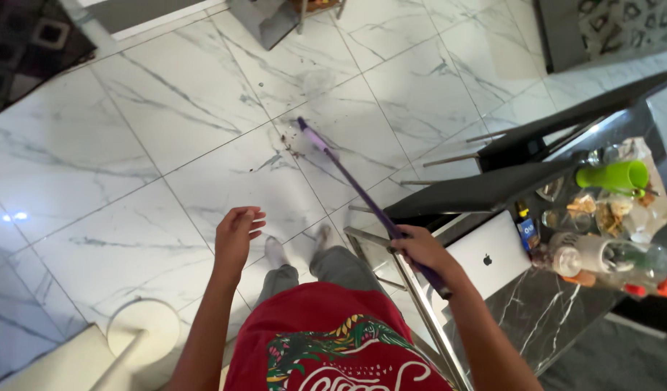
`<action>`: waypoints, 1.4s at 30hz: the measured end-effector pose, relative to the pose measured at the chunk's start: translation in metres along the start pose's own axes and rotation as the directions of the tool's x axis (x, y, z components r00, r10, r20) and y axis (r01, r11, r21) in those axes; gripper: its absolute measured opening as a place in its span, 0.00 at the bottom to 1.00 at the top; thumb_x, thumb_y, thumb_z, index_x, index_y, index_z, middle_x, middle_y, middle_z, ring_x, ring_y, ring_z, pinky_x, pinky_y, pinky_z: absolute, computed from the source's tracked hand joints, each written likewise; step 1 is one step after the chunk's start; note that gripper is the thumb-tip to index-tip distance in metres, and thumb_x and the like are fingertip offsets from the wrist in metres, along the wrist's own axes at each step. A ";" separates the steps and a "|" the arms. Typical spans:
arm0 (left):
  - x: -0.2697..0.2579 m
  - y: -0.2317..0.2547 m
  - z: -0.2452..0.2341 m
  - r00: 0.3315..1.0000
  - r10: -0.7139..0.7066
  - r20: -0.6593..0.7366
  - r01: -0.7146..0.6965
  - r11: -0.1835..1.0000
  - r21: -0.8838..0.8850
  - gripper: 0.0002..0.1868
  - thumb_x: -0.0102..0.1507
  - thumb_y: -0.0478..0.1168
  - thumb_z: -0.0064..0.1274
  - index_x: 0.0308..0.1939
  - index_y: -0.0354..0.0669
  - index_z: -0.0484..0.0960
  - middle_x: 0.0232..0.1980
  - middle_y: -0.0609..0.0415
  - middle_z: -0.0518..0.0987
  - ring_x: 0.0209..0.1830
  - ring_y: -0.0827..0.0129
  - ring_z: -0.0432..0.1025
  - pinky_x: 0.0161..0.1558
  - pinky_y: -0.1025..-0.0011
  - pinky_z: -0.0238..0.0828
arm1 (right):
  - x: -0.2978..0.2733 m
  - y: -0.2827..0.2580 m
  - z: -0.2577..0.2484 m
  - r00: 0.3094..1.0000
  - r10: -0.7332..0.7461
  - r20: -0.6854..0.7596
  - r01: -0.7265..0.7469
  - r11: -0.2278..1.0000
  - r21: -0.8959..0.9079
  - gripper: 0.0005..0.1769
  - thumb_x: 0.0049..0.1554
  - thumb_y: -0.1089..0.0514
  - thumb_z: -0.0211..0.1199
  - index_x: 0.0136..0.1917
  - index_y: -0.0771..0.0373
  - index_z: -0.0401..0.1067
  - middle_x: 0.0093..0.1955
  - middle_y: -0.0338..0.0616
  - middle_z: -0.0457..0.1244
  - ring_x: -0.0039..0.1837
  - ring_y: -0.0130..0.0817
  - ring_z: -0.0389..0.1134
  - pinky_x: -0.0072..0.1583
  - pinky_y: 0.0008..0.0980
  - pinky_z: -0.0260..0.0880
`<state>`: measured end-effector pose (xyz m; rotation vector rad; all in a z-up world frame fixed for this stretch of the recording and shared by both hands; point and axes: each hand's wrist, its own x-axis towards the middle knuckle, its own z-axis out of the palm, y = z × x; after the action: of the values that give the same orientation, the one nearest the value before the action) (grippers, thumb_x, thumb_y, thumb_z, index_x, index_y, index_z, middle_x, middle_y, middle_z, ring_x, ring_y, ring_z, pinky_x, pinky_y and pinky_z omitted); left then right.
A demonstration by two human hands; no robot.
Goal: The person moves a chair, operates a smartphone, and sweeps debris along the floor using a floor wiper.
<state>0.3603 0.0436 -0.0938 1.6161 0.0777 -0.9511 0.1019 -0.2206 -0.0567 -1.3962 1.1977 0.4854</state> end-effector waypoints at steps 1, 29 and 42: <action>0.007 0.004 0.006 1.000 0.012 0.027 -0.012 1.000 0.006 0.14 0.66 0.41 0.40 0.48 0.38 0.76 0.47 0.50 0.80 0.46 0.67 0.75 0.47 0.70 0.71 | -0.007 -0.001 -0.010 0.999 0.018 -0.037 -0.018 1.000 0.010 0.24 0.53 0.61 0.59 0.63 0.64 0.67 0.24 0.38 0.56 0.23 0.28 0.55 0.26 0.28 0.55; 0.119 0.101 0.206 0.993 -0.003 0.117 -0.017 0.985 0.174 0.14 0.66 0.42 0.41 0.48 0.38 0.77 0.47 0.49 0.81 0.46 0.64 0.76 0.47 0.68 0.71 | 0.115 -0.054 -0.162 0.997 -0.058 -0.054 0.064 0.992 0.105 0.31 0.51 0.59 0.54 0.66 0.72 0.56 0.26 0.45 0.61 0.26 0.33 0.62 0.30 0.33 0.62; 0.246 0.167 0.302 0.877 0.084 0.473 -0.171 0.975 0.143 0.14 0.66 0.43 0.44 0.48 0.38 0.76 0.45 0.52 0.81 0.43 0.69 0.75 0.45 0.72 0.69 | 0.064 -0.145 -0.236 0.998 0.062 -0.029 -0.032 0.789 0.614 0.19 0.61 0.53 0.51 0.60 0.67 0.64 0.29 0.36 0.57 0.26 0.20 0.55 0.25 0.22 0.53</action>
<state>0.4523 -0.3703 -0.1001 1.4917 -0.4558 -1.2451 0.1686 -0.4875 0.0162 -0.8139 1.2805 0.0675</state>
